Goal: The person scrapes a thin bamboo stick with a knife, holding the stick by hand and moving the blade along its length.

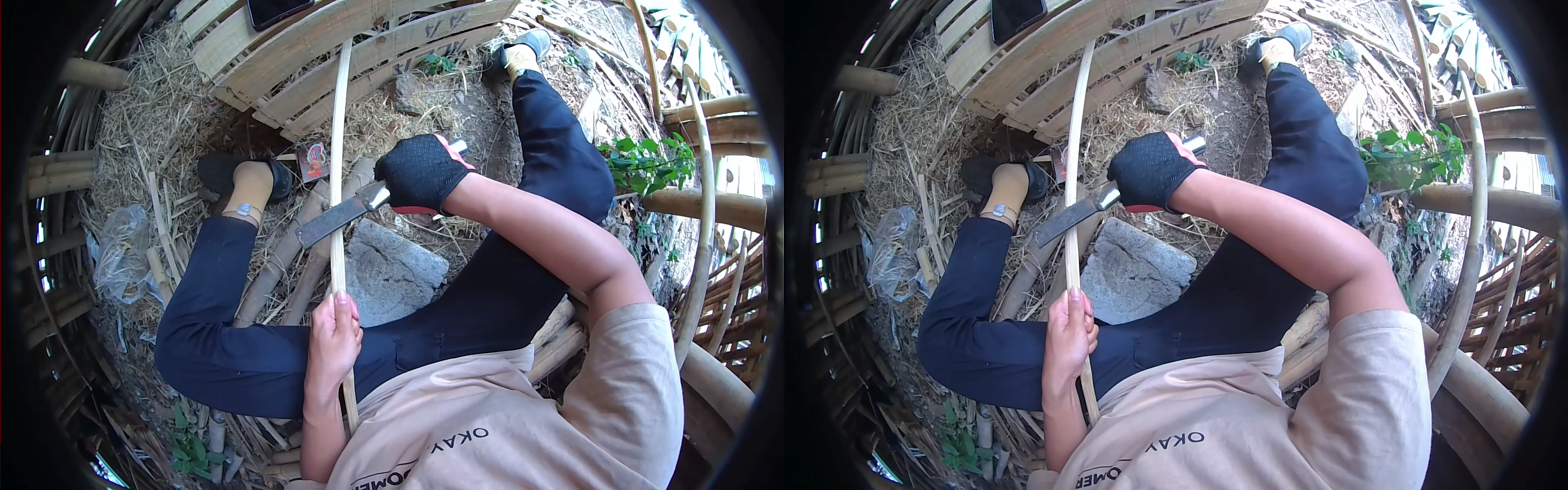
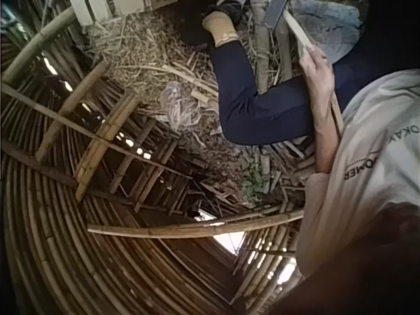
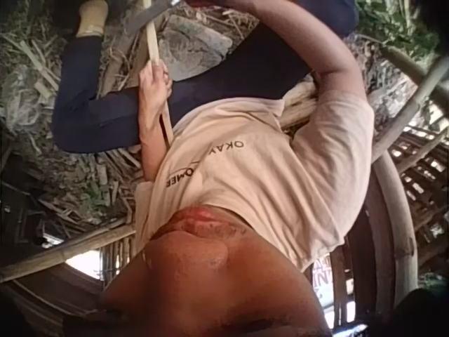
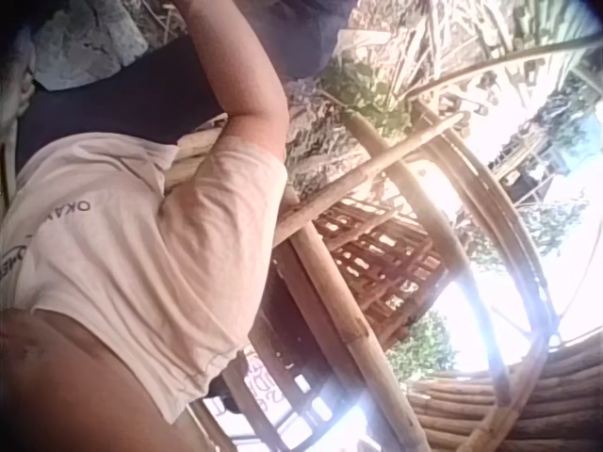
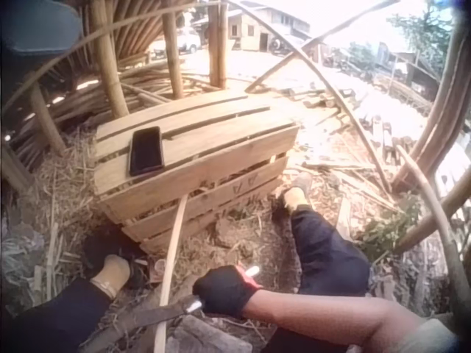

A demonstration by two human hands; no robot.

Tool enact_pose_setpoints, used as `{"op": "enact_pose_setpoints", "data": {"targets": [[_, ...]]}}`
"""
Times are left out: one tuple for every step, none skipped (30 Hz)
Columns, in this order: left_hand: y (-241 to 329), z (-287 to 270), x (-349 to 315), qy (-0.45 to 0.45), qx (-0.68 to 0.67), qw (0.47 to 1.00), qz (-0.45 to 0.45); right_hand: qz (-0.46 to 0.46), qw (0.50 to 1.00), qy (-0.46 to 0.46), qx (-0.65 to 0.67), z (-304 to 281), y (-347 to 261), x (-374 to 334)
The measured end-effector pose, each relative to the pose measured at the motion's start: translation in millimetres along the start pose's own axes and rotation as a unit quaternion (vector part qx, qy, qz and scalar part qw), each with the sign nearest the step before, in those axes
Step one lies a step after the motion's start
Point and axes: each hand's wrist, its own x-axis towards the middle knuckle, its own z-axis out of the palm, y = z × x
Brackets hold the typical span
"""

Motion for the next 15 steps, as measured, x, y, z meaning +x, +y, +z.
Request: {"op": "enact_pose_setpoints", "data": {"targets": [[-0.8, -1.1, -1.6, 0.001, 0.000, 1.000, -0.003, -0.002, 1.000, 0.004, 0.002, -0.4, -1.4, -0.4], [-1.1, -1.1, -2.5, 0.000, -0.004, 1.000, -0.004, 0.000, 1.000, -0.003, -0.002, -2.2, -2.0, -0.3], [-1.3, -0.9, -3.6, -0.002, -0.008, 1.000, -0.005, 0.003, 1.000, -0.010, -0.005, -5.4, -2.5, 0.0], [-1.4, -0.5, -4.7, -0.003, -0.012, 1.000, -0.007, 0.006, 1.000, -0.016, -0.008, -6.9, -2.2, 0.6], [-1.9, -0.2, -6.6, -0.003, -0.016, 1.000, -0.011, 0.010, 1.000, -0.007, -0.006, -4.8, -0.9, 1.4], [-3.1, 0.1, -9.6, -0.002, -0.020, 1.000, -0.015, 0.014, 1.000, 0.002, -0.004, -1.8, 1.2, 2.4], [-4.3, 1.0, -13.2, -0.001, -0.024, 1.000, -0.019, 0.019, 1.000, 0.011, -0.003, -0.3, 4.0, 4.4], [-6.8, 2.7, -19.4, -0.007, -0.029, 0.999, -0.025, 0.073, 0.997, -0.021, 0.010, -15.5, 7.0, 8.5], [-11.0, 4.0, -29.0, -0.013, -0.035, 0.999, -0.031, 0.126, 0.991, 0.029, 0.027, -14.7, 23.3, 15.7], [-14.0, 3.4, -38.6, -0.022, -0.037, 0.998, -0.038, 0.169, 0.984, 0.044, -0.015, -20.9, 44.8, 20.9], [-16.8, -0.7, -46.1, -0.028, -0.049, 0.997, -0.053, 0.175, 0.982, 0.063, -0.017, -27.4, 64.1, 23.1], [-19.1, -2.9, -51.9, -0.034, -0.043, 0.997, -0.050, 0.198, 0.976, 0.077, -0.035, -27.7, 85.4, 26.3], [-21.6, -6.2, -57.8, -0.037, -0.038, 0.997, -0.049, 0.201, 0.976, 0.082, -0.032, -33.0, 94.1, 28.6], [-23.8, -9.2, -63.4, -0.041, -0.032, 0.998, -0.047, 0.204, 0.975, 0.078, -0.034, -33.6, 100.7, 24.5], [-26.4, -12.3, -68.6, -0.039, -0.031, 0.998, -0.047, 0.212, 0.975, 0.064, -0.029, -28.6, 102.5, 24.3]]}}
